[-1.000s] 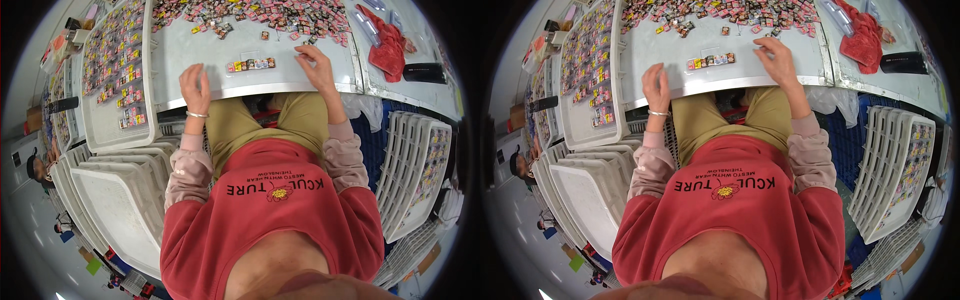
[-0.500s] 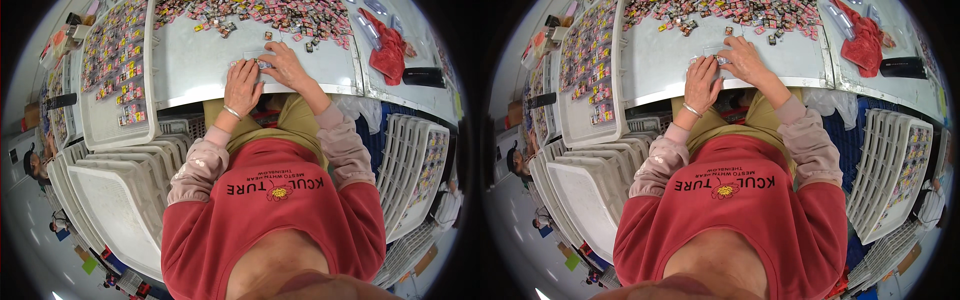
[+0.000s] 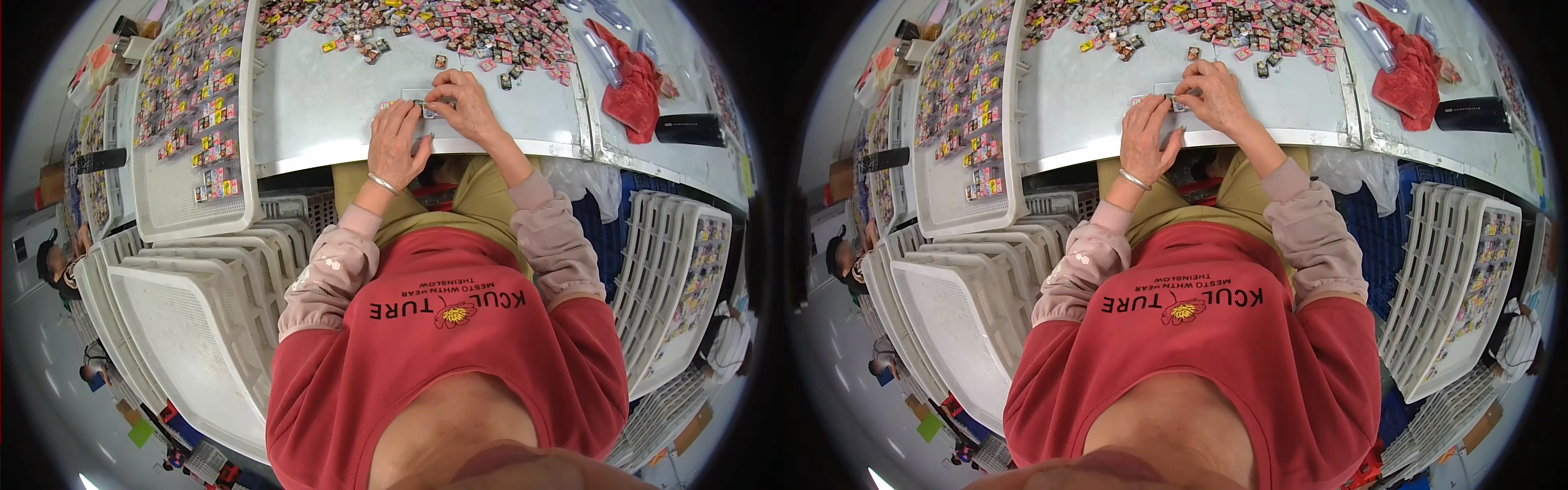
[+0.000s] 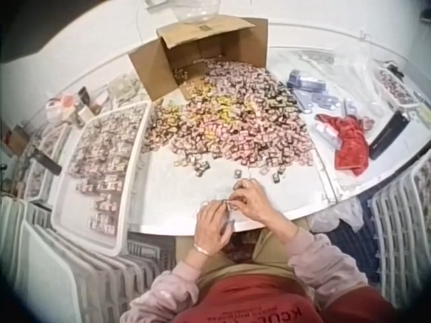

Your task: Packaging small colorful toy components into plastic sleeves and arranging them onto trays in a workshop setting.

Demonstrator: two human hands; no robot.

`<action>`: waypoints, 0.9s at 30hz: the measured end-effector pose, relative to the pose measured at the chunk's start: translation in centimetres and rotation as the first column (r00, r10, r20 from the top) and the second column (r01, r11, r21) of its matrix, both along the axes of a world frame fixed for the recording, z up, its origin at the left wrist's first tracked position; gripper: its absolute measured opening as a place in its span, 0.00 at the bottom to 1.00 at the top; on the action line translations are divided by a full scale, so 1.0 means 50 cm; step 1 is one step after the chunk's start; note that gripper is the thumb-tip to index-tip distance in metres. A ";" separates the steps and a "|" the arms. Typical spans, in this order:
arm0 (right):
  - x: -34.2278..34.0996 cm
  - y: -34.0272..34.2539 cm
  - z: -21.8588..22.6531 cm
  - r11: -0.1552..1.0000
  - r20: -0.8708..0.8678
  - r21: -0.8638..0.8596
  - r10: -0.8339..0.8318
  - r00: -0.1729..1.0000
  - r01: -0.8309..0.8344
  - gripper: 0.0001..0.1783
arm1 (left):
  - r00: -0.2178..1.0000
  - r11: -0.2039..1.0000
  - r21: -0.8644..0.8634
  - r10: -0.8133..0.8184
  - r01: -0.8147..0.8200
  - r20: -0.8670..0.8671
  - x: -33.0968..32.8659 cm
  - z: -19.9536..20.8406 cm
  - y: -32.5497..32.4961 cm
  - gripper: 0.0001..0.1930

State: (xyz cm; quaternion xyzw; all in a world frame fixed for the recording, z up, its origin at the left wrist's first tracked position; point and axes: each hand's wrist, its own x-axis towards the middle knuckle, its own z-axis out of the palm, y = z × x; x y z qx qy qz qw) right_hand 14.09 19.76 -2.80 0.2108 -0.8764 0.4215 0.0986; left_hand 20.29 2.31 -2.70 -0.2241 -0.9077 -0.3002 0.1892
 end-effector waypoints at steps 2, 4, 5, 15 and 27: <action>-0.001 -0.001 0.002 0.999 -0.012 0.041 0.006 1.000 -0.006 0.06 | 1.000 1.000 0.027 0.006 -0.006 -0.017 -0.001 -0.001 0.001 0.23; 0.000 -0.005 0.002 0.996 -0.043 0.081 -0.023 0.999 0.026 0.05 | 1.000 1.000 0.019 0.005 -0.004 -0.018 -0.001 0.000 0.002 0.22; -0.001 -0.006 0.002 0.996 -0.043 0.082 -0.025 0.999 0.028 0.05 | 1.000 1.000 0.011 0.004 -0.004 -0.018 -0.001 0.001 0.003 0.22; 0.025 0.017 0.017 0.993 -0.107 -0.100 -0.077 0.991 0.066 0.07 | 1.000 0.998 -0.067 0.015 -0.015 -0.009 0.003 0.004 0.008 0.21; -0.116 0.020 -0.001 0.996 -0.115 0.057 -0.066 0.991 0.073 0.09 | 0.999 0.994 -0.104 0.031 -0.035 -0.031 0.004 0.011 0.014 0.23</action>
